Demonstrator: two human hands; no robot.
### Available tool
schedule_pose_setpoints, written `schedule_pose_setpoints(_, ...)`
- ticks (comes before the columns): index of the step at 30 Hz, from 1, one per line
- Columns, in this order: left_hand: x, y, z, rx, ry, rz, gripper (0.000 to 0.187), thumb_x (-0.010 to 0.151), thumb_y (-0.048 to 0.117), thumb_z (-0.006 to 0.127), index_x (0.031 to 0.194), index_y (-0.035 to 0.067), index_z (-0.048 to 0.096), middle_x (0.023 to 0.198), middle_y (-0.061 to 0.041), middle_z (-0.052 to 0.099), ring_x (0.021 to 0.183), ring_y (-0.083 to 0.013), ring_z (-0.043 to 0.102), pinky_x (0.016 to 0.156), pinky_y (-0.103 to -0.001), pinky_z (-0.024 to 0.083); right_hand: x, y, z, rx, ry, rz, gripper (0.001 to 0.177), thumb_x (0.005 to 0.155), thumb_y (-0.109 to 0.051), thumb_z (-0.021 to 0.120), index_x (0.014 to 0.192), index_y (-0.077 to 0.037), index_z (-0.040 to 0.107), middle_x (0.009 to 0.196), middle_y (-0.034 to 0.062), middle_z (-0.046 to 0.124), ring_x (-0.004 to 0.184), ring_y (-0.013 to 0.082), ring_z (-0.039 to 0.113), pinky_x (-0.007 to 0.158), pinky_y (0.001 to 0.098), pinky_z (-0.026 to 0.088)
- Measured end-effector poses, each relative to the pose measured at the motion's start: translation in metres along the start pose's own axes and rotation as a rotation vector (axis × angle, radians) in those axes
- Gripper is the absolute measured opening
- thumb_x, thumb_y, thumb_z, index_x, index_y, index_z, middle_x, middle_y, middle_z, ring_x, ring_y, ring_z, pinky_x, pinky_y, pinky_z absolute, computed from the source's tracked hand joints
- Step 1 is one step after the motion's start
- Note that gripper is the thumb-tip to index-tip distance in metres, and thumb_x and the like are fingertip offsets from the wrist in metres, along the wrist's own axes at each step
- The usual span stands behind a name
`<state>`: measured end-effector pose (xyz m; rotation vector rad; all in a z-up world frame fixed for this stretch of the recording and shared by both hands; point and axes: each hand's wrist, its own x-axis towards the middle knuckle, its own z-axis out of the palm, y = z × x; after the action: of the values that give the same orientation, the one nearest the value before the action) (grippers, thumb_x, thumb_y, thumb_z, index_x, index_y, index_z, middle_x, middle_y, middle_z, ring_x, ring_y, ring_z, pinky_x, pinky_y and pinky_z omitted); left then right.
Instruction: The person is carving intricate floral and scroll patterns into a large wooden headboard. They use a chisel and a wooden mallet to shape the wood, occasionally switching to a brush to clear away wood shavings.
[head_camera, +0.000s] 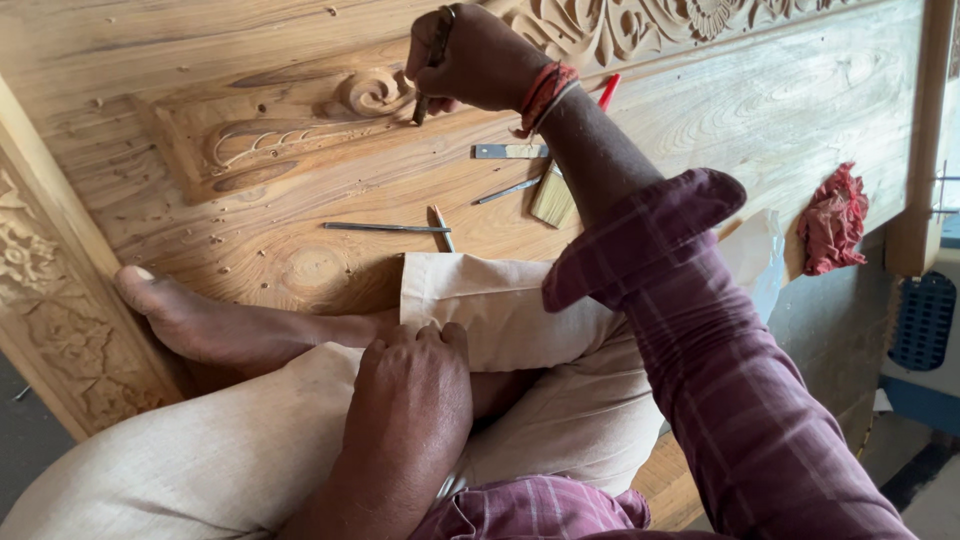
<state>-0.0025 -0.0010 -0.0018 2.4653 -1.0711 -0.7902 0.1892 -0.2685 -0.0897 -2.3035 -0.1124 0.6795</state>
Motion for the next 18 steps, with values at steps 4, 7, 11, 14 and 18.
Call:
schedule_pose_setpoints(4, 0.002, -0.001, -0.002, -0.036, -0.058, 0.000, 0.016, 0.089, 0.014, 0.058, 0.101, 0.007, 0.066, 0.085, -0.009, 0.070, 0.088, -0.0225, 0.068, 0.078, -0.038, 0.054, -0.003, 0.010, -0.013, 0.146, 0.016, -0.013, 0.005, 0.100, -0.006, 0.071, 0.097, -0.003, 0.069, 0.087, 0.0074, 0.078, 0.079, 0.0115, 0.081, 0.070, 0.0258, 0.067)
schedule_pose_setpoints(7, 0.002, -0.001, -0.003, -0.025, -0.068, -0.012, 0.018, 0.088, 0.014, 0.059, 0.103, 0.008, 0.066, 0.089, -0.009, 0.070, 0.091, -0.0246, 0.068, 0.076, -0.039, 0.054, -0.002, 0.017, -0.020, 0.133, 0.068, 0.001, 0.003, 0.098, -0.002, 0.070, 0.096, -0.001, 0.068, 0.085, 0.0079, 0.076, 0.076, 0.0130, 0.079, 0.065, 0.0262, 0.067)
schedule_pose_setpoints(11, 0.002, 0.000, -0.003, -0.012, -0.063, -0.004, 0.018, 0.087, 0.015, 0.059, 0.102, 0.009, 0.066, 0.090, -0.009, 0.070, 0.092, -0.0252, 0.068, 0.077, -0.039, 0.054, 0.000, 0.020, -0.020, 0.004, 0.096, -0.109, 0.002, 0.098, 0.001, 0.069, 0.097, -0.001, 0.069, 0.083, 0.0078, 0.076, 0.073, 0.0122, 0.078, 0.064, 0.0250, 0.065)
schedule_pose_setpoints(14, 0.001, -0.001, -0.002, -0.033, -0.045, -0.019, 0.015, 0.088, 0.014, 0.058, 0.099, 0.009, 0.066, 0.090, -0.008, 0.071, 0.089, -0.0242, 0.069, 0.077, -0.040, 0.054, -0.001, 0.018, -0.011, -0.214, 0.206, -0.232, 0.005, 0.090, 0.001, 0.074, 0.088, -0.003, 0.072, 0.077, 0.0073, 0.075, 0.068, 0.0115, 0.076, 0.058, 0.0260, 0.060)
schedule_pose_setpoints(18, 0.000, 0.001, 0.002, -0.035, -0.022, 0.000, 0.013, 0.087, 0.014, 0.058, 0.094, 0.009, 0.067, 0.091, -0.009, 0.071, 0.090, -0.0237, 0.068, 0.079, -0.041, 0.053, -0.019, 0.018, 0.015, -0.287, 0.414, -0.232, 0.006, 0.090, -0.001, 0.077, 0.087, -0.004, 0.073, 0.077, 0.0060, 0.074, 0.065, 0.0130, 0.070, 0.058, 0.0289, 0.055)
